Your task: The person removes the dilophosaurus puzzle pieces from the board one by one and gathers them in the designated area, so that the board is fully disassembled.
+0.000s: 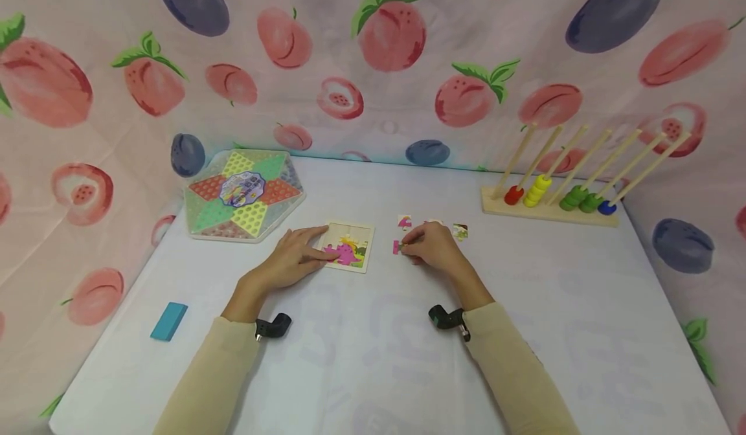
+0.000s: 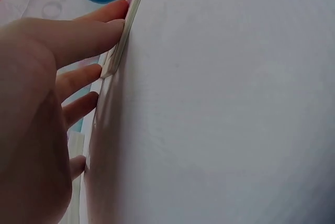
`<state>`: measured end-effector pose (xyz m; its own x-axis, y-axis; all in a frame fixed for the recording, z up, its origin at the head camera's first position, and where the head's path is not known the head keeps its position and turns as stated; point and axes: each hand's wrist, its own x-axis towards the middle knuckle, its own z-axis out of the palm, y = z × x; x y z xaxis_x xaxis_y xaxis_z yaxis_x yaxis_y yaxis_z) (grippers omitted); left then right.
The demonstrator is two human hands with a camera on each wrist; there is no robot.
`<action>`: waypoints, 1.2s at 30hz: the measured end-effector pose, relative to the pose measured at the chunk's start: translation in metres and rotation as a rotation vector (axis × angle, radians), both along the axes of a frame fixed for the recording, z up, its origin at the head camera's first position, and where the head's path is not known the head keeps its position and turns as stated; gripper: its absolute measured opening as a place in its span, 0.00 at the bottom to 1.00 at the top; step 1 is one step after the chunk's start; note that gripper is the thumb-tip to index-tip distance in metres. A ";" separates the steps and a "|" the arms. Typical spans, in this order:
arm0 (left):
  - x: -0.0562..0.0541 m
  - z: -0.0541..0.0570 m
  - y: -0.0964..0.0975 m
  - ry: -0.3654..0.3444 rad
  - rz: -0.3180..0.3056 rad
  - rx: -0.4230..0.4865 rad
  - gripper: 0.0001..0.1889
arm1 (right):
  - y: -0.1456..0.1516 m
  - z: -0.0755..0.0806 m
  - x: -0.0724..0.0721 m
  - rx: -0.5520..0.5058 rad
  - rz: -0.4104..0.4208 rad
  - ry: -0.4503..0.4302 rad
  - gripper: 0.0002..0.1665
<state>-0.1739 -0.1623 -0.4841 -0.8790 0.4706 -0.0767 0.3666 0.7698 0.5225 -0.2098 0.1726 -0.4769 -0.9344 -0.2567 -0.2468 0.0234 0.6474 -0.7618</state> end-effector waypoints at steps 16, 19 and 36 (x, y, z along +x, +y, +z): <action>-0.003 -0.002 0.000 -0.039 0.029 0.063 0.16 | -0.006 0.000 0.002 0.014 -0.063 0.026 0.12; -0.003 -0.003 0.000 -0.032 0.030 0.057 0.16 | -0.006 0.000 0.001 0.043 -0.063 0.034 0.11; -0.002 0.000 -0.002 -0.050 0.009 0.028 0.21 | -0.009 0.000 0.000 0.162 -0.018 0.080 0.10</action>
